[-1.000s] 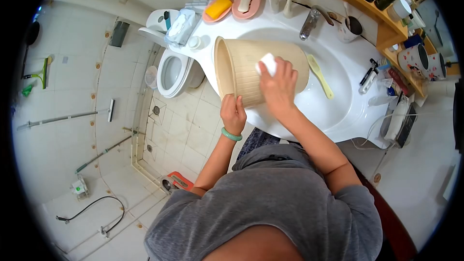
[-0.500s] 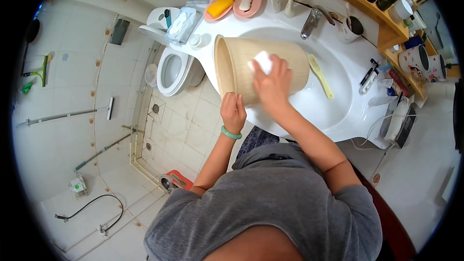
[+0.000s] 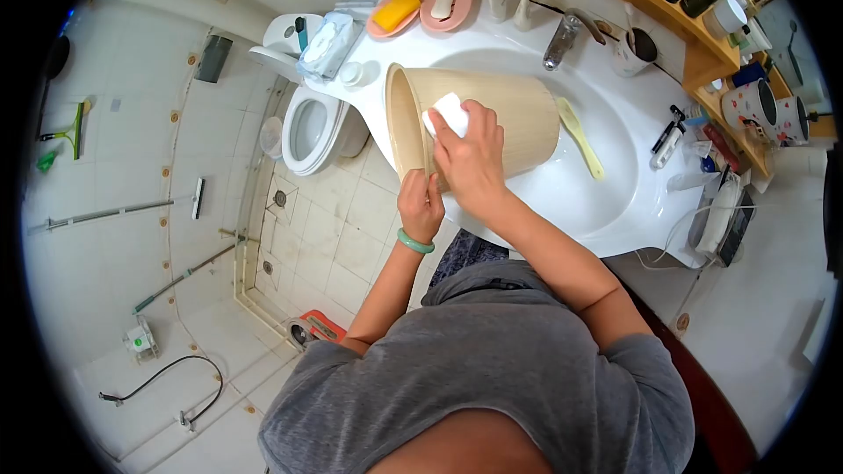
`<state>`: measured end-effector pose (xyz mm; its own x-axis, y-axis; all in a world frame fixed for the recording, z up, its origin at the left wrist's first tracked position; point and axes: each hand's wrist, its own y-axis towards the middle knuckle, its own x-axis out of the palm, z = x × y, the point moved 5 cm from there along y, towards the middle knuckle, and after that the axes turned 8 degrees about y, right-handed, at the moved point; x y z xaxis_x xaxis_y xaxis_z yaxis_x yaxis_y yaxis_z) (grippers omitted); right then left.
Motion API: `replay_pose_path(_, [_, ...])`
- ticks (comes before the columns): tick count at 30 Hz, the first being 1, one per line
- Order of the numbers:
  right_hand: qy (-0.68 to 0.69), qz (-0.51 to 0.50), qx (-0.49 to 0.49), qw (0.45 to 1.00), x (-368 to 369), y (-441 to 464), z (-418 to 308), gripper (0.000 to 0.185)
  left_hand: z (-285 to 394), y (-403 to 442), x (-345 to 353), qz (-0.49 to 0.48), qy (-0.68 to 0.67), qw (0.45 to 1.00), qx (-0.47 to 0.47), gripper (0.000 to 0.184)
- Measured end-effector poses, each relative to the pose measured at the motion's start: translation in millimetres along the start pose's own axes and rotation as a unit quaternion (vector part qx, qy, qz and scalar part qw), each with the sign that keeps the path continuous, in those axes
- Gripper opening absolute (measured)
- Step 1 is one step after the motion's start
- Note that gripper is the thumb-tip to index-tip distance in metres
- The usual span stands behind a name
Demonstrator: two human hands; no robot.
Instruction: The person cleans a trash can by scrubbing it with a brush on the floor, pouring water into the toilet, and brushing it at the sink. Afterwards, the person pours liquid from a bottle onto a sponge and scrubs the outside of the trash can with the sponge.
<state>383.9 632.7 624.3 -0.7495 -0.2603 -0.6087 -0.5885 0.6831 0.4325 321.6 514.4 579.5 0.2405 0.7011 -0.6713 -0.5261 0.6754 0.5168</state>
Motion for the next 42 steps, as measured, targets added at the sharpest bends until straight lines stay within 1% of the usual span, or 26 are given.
replay_pose_path(1, [0.015,-0.014,-0.016,1.0,0.7,1.6,-6.1,0.04,-0.2,-1.0,-0.6,-0.002,0.0,1.0,0.001,0.008])
replay_pose_path(3, [0.03,-0.016,-0.021,0.999,-4.8,-4.0,8.4,0.041,2.2,-0.4,-1.8,0.009,0.007,1.0,0.008,0.008])
replay_pose_path(5, [-0.032,-0.022,0.0,0.999,-15.5,-11.1,24.1,0.042,4.3,-0.7,-2.8,0.004,0.003,1.0,0.004,0.008])
replay_pose_path(6, [-0.052,-0.026,0.043,0.997,-16.7,-13.6,34.6,0.042,4.3,-1.3,-3.0,-0.001,0.0,1.0,0.0,0.007])
replay_pose_path(7, [-0.051,-0.028,0.041,0.998,-13.9,-14.4,35.9,0.042,3.3,-1.8,-2.8,0.001,0.002,1.0,-0.002,0.007])
replay_pose_path(9, [-0.006,-0.009,0.054,0.998,-13.5,-14.6,34.6,0.04,3.8,-2.9,-2.6,0.006,-0.01,1.0,0.017,0.007])
replay_pose_path(10, [0.026,0.009,0.023,0.999,-12.2,-10.9,24.2,0.037,4.2,-3.7,-3.6,0.002,-0.011,1.0,0.019,0.007])
replay_pose_path(11, [0.025,0.01,0.026,0.999,-7.7,-7.5,17.8,0.037,5.0,-4.3,-4.7,-0.005,-0.022,0.999,0.023,0.007])
replay_pose_path(13, [0.042,0.011,-0.028,0.999,1.9,1.6,2.0,0.044,2.7,-4.0,-5.3,-0.011,-0.032,0.999,0.028,0.008])
replay_pose_path(16, [0.033,0.001,-0.028,0.999,10.4,28.3,1.7,0.039,1.3,-7.8,-5.9,-0.02,-0.001,0.998,0.054,0.008])
replay_pose_path(18, [0.026,0.003,-0.03,0.999,14.4,34.9,4.4,0.038,1.9,-1.9,-4.5,-0.024,-0.015,0.999,0.024,0.009])
replay_pose_path(19, [0.024,0.006,-0.03,0.999,11.8,30.4,3.2,0.038,1.6,-1.5,-3.5,-0.025,-0.017,0.999,0.027,0.009])
replay_pose_path(21, [-0.026,-0.019,-0.021,0.999,3.8,7.8,-5.8,0.039,-3.0,-3.8,-0.5,-0.032,-0.018,0.999,-0.007,0.003])
replay_pose_path(22, [-0.027,-0.018,-0.02,0.999,-0.5,-3.8,-9.9,0.039,-1.7,-2.1,0.2,-0.033,-0.018,0.999,-0.007,0.003])
replay_pose_path(24, [-0.012,0.0,-0.036,0.999,-8.9,-21.6,-17.8,0.038,4.7,-0.1,-3.3,-0.004,-0.029,0.999,0.018,0.004])
replay_pose_path(28, [-0.018,0.015,-0.056,0.998,10.1,22.5,-4.6,0.036,-1.0,-7.9,-3.9,-0.035,-0.029,0.999,0.025,0.005])
replay_pose_path(30, [0.029,-0.004,-0.006,1.0,26.9,46.5,10.3,0.046,-2.8,-9.2,-3.1,-0.039,-0.025,0.999,0.002,0.006])
replay_pose_path(34, [0.004,0.011,-0.024,1.0,0.0,6.0,-8.6,0.039,-0.9,-1.6,0.6,-0.02,-0.025,0.999,0.003,0.004])
replay_pose_path(36, [0.02,-0.028,-0.019,0.999,-11.3,-26.6,-15.3,0.043,0.0,-1.4,0.5,0.007,-0.031,0.999,0.02,0.004])
replay_pose_path(37, [0.02,-0.029,-0.02,0.999,-10.3,-25.5,-14.5,0.043,0.3,-1.0,0.3,0.008,-0.03,0.999,0.019,0.004])
replay_pose_path(40, [0.026,-0.022,-0.007,0.999,-1.7,-12.8,-8.5,0.046,1.1,-1.6,-2.5,0.002,-0.015,0.999,0.032,0.004])
replay_pose_path(42, [0.057,0.041,-0.015,0.997,11.1,9.5,-0.5,0.047,-7.4,-2.7,-0.6,-0.018,-0.019,1.0,0.012,0.004])
